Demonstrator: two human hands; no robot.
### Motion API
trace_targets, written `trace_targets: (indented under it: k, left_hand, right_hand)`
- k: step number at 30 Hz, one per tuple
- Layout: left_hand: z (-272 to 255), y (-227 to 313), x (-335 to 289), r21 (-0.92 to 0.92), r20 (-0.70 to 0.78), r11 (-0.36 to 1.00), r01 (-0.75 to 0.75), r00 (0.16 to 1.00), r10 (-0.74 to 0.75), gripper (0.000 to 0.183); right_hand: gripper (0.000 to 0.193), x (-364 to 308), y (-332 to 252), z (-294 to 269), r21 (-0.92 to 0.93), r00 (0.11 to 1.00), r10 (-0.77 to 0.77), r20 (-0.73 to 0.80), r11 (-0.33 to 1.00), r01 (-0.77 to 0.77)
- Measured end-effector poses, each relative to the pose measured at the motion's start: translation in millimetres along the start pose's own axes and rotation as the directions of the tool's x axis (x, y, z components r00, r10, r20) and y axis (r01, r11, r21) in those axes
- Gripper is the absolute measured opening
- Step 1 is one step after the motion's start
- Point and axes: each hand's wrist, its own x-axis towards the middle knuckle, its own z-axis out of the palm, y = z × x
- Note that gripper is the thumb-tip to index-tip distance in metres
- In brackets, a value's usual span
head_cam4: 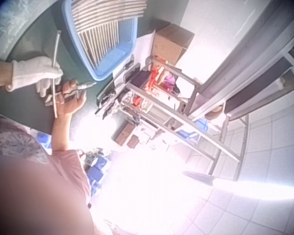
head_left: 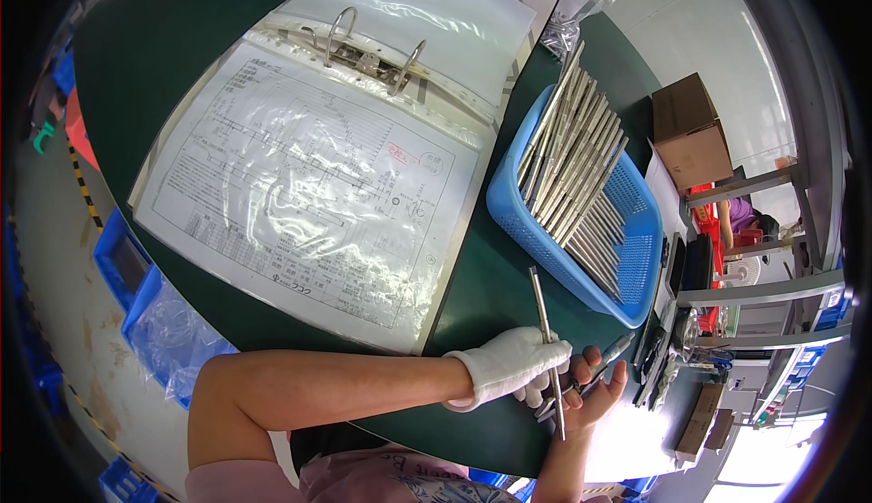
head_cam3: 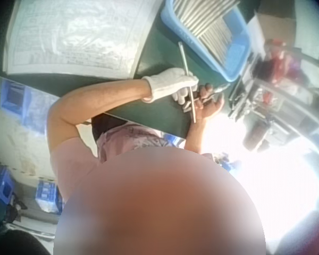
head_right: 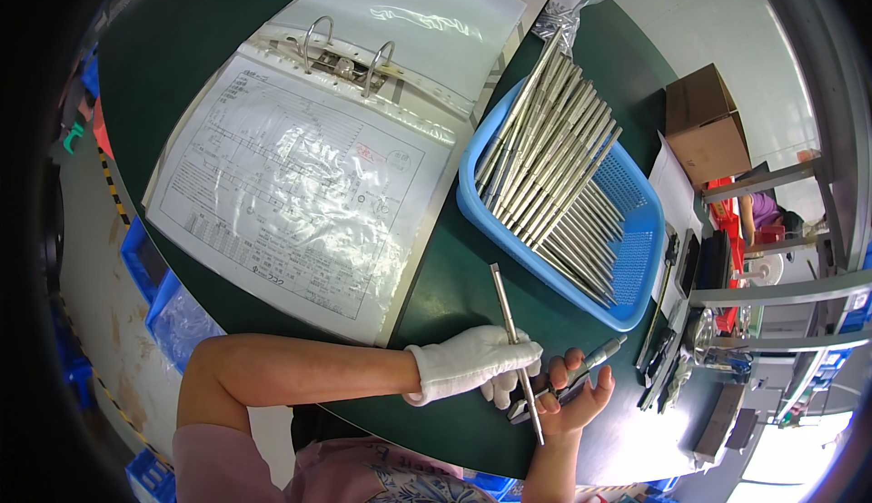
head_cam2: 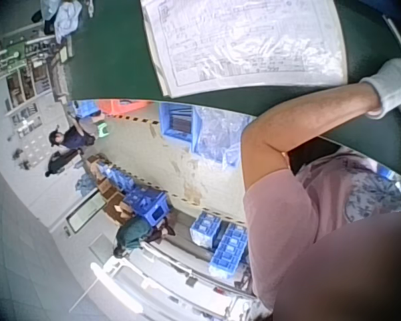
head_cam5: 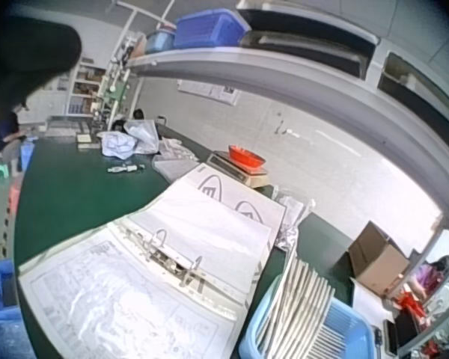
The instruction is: Measure the diameter of several metal rods using a digital micrometer and check against a specification document.
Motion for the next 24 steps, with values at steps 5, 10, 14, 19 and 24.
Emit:
trace_targets:
  k: [5, 10, 14, 19, 24]
  left_hand:
    - [0.3, 0.7, -0.4, -0.006, 0.002, 1.0, 0.004, 1.0, -0.004, 0.03]
    - [0.5, 1.5, -0.7, -0.031, 0.02, 0.999, 0.007, 1.0, -0.006, 0.03]
    - [0.7, 2.1, -1.1, -0.026, 0.006, 1.0, 0.009, 1.0, -0.009, 0.03]
    - [1.0, 2.5, -1.5, -0.051, 0.026, 0.999, 0.0, 1.0, 0.001, 0.029]
    - [1.0, 1.3, -1.4, -0.036, 0.001, 0.999, -0.004, 1.0, 0.004, 0.028]
  right_hand:
    - [0.043, -0.1, 0.2, 0.5, -0.009, 1.0, -0.003, -0.01, 1.0, 0.003]
    - [0.043, -0.4, 0.6, 1.2, 0.012, 1.0, -0.018, -0.008, 1.0, 0.018]
    - [0.043, 0.0, 0.6, 1.2, -0.01, 1.0, -0.011, -0.02, 1.0, 0.011]
    - [0.043, 0.1, 0.3, 0.9, 0.016, 1.0, -0.011, 0.007, 1.0, 0.011]
    - [0.043, -0.3, 0.2, 0.6, 0.004, 1.0, -0.002, -0.022, 1.0, 0.002]
